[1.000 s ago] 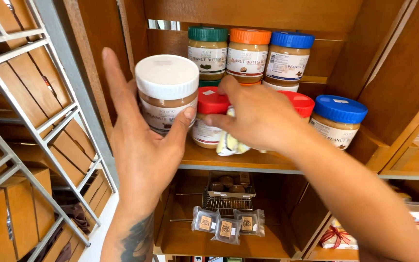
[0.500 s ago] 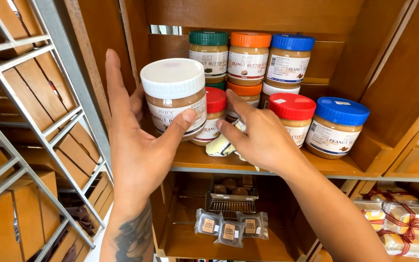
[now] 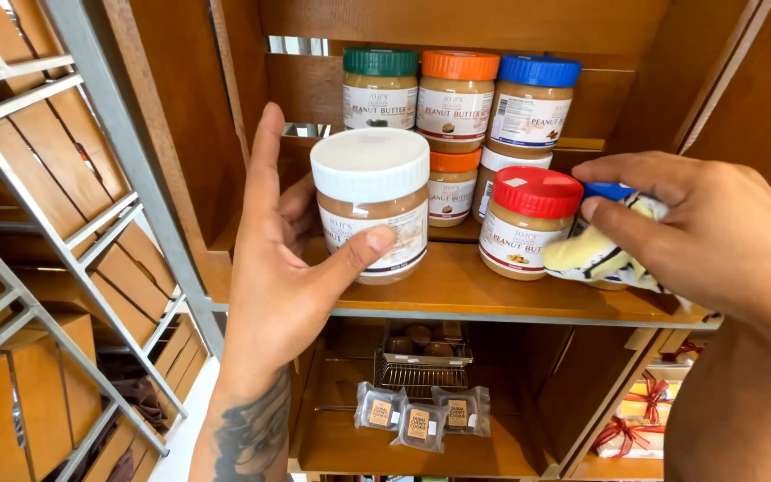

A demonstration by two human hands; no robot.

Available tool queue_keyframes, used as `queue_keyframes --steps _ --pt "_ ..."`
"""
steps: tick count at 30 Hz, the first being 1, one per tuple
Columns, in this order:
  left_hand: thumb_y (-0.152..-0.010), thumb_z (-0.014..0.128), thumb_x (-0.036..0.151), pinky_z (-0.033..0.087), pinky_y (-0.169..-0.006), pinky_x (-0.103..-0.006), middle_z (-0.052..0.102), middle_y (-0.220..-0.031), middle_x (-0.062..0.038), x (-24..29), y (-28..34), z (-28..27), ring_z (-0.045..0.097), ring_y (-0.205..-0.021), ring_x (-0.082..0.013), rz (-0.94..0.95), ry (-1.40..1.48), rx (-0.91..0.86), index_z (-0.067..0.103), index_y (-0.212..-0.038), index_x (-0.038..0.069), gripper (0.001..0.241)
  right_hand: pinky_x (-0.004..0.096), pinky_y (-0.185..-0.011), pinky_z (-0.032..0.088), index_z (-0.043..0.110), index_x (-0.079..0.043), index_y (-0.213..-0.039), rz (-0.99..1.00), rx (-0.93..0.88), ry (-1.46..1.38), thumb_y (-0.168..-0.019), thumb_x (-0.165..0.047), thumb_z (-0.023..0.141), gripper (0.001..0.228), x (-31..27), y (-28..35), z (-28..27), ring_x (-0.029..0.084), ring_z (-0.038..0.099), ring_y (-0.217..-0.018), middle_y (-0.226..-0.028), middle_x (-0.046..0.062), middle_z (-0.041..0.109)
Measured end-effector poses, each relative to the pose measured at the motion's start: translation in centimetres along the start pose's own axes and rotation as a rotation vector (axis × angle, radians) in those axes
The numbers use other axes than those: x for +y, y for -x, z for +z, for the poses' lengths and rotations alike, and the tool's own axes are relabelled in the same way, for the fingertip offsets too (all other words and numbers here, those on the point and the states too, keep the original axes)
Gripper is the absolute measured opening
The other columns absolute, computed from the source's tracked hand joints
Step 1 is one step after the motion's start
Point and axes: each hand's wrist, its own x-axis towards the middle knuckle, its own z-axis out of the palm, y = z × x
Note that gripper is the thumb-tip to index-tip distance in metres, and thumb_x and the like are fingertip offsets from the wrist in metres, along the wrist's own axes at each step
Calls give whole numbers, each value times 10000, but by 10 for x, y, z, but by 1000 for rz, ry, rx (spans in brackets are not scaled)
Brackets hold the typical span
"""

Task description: Wiping peanut butter jars with a cloth and arranging them on wooden display shelves.

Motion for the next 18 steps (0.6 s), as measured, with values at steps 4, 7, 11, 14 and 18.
queue_keyframes --steps 4,7,11,14,18 --pt "-798 780 86 576 -1049 -594 519 -1467 -393 -3 -1 -2 636 -1327 -463 8 29 -15 78 -1598 99 1064 417 -559 586 739 -213 -1271 37 -99 127 -834 -234 720 438 -2 -7 2 311 724 -560 -1185 2 774" --pt "-807 759 3 546 -1133 -568 458 -1538 -366 -3 -1 -6 607 -1356 -441 70 71 7 84 -1598 85 1043 415 -529 531 744 -262 -1278 169 -154 109 -852 -200 719 431 -12 -6 4 311 632 -506 -796 144 795" --pt "-832 732 -21 562 -1109 -507 360 -1597 -339 -1 -2 -12 588 -1370 -443 59 139 59 91 -1600 99 1008 408 -535 538 753 -252 -1262 50 -97 109 -844 -219 726 420 -5 -8 12 304 623 -492 -790 104 789" --pt "-840 724 -26 560 -1120 -509 343 -1615 -356 1 -3 -14 584 -1380 -458 81 133 82 89 -1601 100 999 422 -562 543 760 -213 -1236 -19 -41 74 -816 -222 745 420 -6 -9 20 321 640 -519 -842 109 782" --pt "-827 719 -35 566 -1100 -473 497 -1515 -392 2 -3 -14 625 -1327 -422 50 169 102 91 -1604 100 1009 400 -574 530 757 -110 -1162 -261 70 -38 -799 -155 748 366 -4 -9 34 296 627 -558 -1010 57 777"
